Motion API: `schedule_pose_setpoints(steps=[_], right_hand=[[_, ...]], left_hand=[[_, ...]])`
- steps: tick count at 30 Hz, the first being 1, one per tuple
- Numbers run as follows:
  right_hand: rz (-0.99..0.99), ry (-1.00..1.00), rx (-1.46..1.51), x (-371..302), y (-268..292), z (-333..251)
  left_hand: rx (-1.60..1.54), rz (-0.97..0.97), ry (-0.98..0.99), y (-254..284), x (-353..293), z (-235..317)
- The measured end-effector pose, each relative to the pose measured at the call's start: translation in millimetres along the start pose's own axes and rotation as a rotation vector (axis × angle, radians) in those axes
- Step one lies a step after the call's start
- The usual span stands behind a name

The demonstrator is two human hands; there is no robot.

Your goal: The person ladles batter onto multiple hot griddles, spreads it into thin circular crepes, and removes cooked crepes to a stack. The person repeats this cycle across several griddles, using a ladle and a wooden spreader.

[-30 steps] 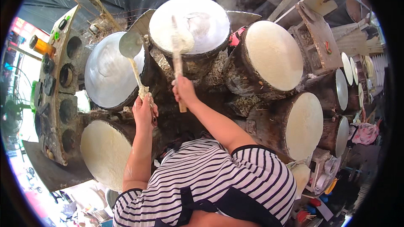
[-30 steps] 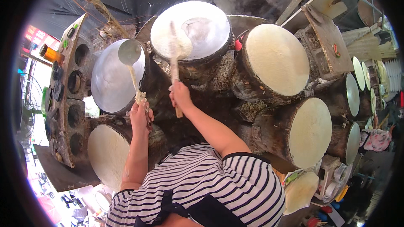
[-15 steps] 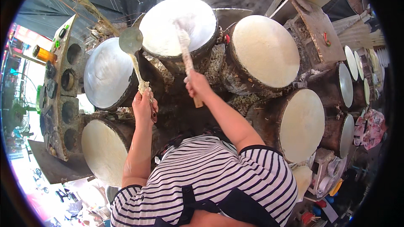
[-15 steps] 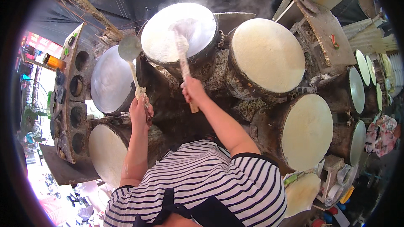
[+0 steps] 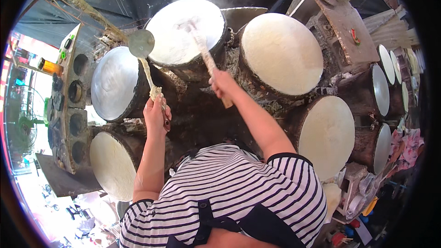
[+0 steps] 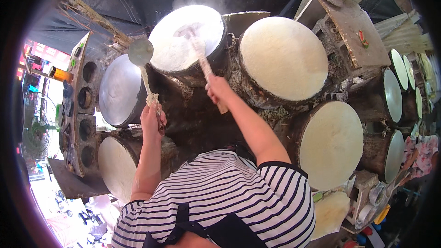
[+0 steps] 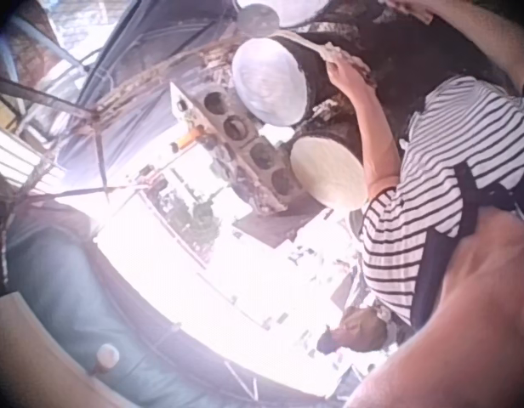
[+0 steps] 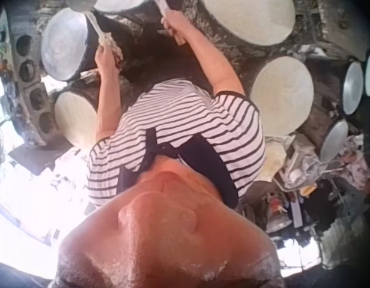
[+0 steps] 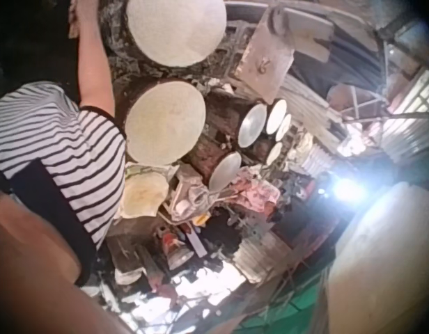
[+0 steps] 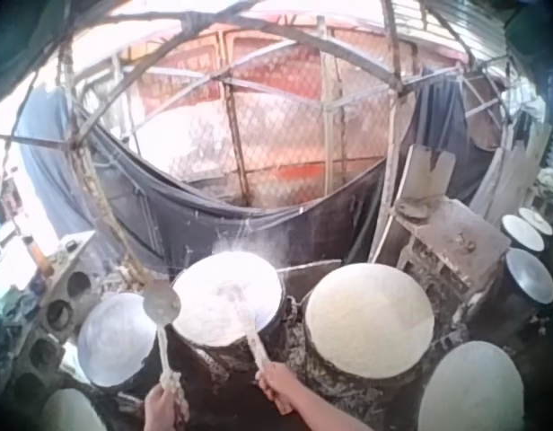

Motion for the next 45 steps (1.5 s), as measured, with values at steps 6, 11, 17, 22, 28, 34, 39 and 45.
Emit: schedule_pose_setpoints(steps=[6, 11, 17, 22, 28, 34, 39, 45], right_hand=[[-0.04, 0.193, -0.608, 20, -26, 36], [0.113, 0.07, -0.435, 6, 37, -8], [-0.039, 0.067, -0.406, -4, 12, 1], [0.394, 0.745, -1.33, 49, 58, 42], [0.305, 0.263, -0.814, 45, 56, -30], [0.489, 0.184, -1.078, 26, 38, -5], [0.702, 0.187, -1.273, 41, 39, -53], [0.769, 0.265, -1.507, 85, 59, -70]], left_hand=[[0.016, -0.031, 0.019, -9, 9, -4], [0.032, -0.005, -0.003, -11, 15, -1], [0.004, 0.0, 0.024, -19, 14, -4], [0.009, 0.033, 0.055, -13, 22, 1], [0.009, -0.009, 0.063, 10, 46, 8], [0.019, -0.041, 0.107, 31, 67, 14], [0.008, -0.042, 0.116, 46, 75, 19], [-0.005, -0.034, 0.141, 69, 82, 15]])
Point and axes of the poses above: each hand's wrist, its own x-axis towards the middle knuckle, its own y-axis out of the back of the hand, z = x × y, the point moved 2 cm from there along x, towards the middle knuckle, and after that the axes turned 10 degrees about -z, right-handed, at the moved point
